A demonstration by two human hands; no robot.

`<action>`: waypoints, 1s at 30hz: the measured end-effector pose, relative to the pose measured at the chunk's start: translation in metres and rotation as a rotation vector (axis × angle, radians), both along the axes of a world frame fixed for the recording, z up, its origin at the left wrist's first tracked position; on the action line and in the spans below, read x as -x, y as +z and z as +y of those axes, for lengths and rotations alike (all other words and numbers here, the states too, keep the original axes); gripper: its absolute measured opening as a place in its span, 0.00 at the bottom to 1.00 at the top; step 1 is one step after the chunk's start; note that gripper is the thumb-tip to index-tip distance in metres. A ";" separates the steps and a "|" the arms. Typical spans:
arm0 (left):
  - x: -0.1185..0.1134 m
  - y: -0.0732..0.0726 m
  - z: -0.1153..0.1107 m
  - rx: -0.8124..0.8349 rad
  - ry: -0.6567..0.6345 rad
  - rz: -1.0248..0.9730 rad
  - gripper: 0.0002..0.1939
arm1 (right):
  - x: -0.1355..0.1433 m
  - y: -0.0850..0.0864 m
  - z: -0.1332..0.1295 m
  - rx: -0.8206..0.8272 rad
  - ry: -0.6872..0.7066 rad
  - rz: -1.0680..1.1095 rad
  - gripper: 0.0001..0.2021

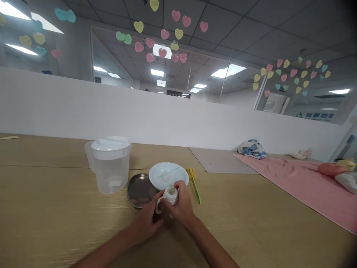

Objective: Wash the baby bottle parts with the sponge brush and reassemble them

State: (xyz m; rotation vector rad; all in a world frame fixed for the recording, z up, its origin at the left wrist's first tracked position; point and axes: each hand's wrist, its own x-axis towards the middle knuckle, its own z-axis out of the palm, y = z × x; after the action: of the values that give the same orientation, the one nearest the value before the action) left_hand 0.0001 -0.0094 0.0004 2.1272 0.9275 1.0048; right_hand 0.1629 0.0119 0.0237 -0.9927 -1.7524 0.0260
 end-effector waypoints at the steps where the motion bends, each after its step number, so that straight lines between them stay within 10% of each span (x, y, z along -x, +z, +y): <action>1: -0.001 0.001 0.000 0.007 0.002 0.003 0.37 | 0.003 -0.002 0.000 0.015 -0.001 0.031 0.17; 16: 0.000 0.002 0.004 0.126 0.048 0.021 0.31 | -0.007 -0.005 -0.006 0.049 0.285 0.170 0.15; 30: -0.003 -0.006 0.005 0.084 0.078 0.030 0.31 | -0.007 -0.005 -0.005 -0.059 0.140 -0.001 0.17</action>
State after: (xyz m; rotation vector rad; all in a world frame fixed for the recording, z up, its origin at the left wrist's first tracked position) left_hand 0.0031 -0.0049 -0.0052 2.0556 1.0561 0.9574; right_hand 0.1698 0.0066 0.0189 -0.8265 -1.8100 0.0621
